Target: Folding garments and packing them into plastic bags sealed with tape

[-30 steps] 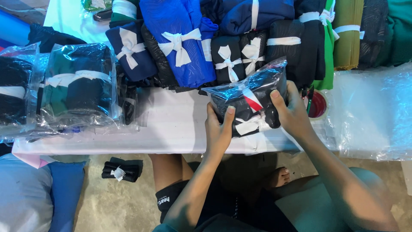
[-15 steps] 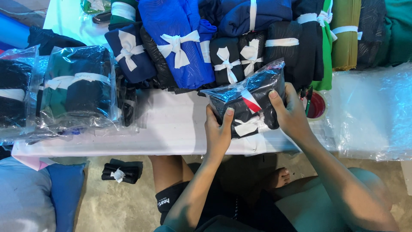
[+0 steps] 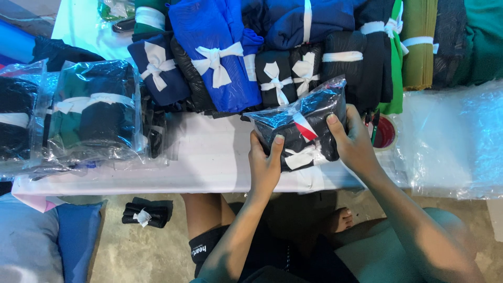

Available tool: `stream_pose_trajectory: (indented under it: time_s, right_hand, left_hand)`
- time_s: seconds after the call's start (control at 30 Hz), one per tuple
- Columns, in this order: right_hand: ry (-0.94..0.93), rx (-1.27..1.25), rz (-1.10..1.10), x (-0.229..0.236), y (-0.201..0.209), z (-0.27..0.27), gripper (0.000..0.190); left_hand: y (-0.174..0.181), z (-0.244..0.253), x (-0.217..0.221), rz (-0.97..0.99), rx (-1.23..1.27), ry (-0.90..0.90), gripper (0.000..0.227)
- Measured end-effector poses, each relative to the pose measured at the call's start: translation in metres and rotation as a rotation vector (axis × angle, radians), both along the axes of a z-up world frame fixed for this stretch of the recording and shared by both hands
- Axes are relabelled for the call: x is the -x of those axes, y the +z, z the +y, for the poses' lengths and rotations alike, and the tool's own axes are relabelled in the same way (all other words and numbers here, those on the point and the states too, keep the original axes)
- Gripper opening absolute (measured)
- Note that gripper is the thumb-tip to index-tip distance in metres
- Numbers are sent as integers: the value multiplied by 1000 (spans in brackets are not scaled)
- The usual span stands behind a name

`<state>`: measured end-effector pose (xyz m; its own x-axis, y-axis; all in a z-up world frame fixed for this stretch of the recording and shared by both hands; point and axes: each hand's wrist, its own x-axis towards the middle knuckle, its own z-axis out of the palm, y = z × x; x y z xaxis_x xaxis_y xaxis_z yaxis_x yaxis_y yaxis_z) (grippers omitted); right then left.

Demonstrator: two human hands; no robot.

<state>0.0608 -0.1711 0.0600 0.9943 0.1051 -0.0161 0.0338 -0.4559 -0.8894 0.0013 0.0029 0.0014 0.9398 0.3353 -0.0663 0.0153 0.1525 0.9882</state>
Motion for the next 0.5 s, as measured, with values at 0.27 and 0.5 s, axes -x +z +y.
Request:
stream_pose_trajectory:
  time_s: [0.27, 0.5]
  right_hand:
    - [16, 15, -22, -5, 5, -1, 49]
    - [146, -49, -63, -11, 33, 26, 57]
  left_hand:
    - [31, 16, 2, -27, 21, 19, 66]
    - [60, 52, 9, -85, 37, 98, 64]
